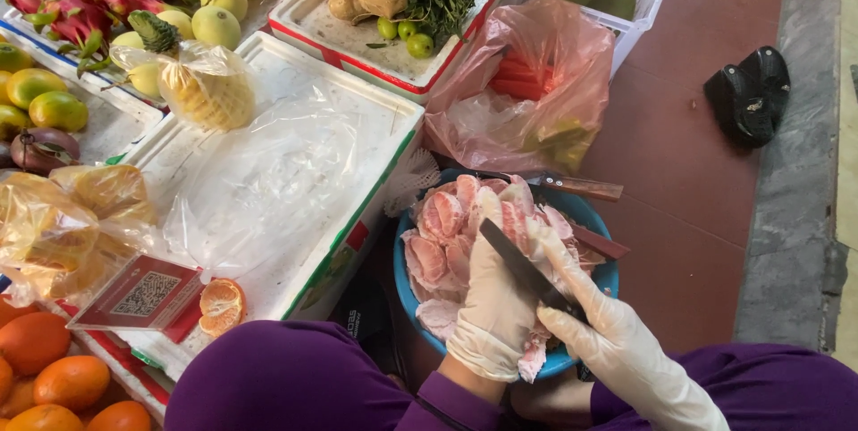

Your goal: Peeling and segmenting a pomelo fruit using a knife and hands at a fruit stall.

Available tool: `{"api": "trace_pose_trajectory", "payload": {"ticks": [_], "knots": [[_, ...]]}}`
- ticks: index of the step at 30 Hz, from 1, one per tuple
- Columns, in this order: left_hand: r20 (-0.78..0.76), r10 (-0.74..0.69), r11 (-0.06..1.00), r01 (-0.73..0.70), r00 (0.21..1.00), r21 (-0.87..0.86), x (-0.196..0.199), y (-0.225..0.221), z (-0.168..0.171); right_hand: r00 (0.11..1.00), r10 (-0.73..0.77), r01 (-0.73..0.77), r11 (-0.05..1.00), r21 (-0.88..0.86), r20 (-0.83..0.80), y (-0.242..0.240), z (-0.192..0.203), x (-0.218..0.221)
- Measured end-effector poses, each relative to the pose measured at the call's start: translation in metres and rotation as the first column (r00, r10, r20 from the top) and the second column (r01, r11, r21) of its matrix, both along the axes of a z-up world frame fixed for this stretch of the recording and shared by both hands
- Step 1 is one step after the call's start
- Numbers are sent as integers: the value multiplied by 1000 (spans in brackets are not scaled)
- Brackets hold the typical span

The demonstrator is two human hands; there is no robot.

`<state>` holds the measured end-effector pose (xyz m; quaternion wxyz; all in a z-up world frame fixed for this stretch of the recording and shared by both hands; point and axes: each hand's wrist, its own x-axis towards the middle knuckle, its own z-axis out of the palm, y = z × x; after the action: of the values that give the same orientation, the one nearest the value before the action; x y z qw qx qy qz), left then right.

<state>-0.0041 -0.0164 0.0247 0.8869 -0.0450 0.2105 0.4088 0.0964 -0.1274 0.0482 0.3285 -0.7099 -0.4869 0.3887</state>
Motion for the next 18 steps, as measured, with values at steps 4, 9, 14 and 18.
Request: {"api": "trace_pose_trajectory", "payload": {"ticks": [4, 9, 14, 18], "knots": [[-14, 0, 1000, 1, 1000, 18, -4, 6, -1, 999, 41, -41, 999, -9, 26, -12, -10, 5], [-25, -35, 999, 36, 999, 38, 9, -4, -1, 996, -20, 12, 995, 100, 83, -7, -14, 2], [-40, -50, 996, 53, 998, 72, 5, -12, -4, 999, 21, -27, 987, 160, 43, 6, 7, -7], [-47, -53, 995, 56, 997, 77, 8, -10, -4, 999, 43, -41, 966, 254, -3, 5, -3, 4]]}}
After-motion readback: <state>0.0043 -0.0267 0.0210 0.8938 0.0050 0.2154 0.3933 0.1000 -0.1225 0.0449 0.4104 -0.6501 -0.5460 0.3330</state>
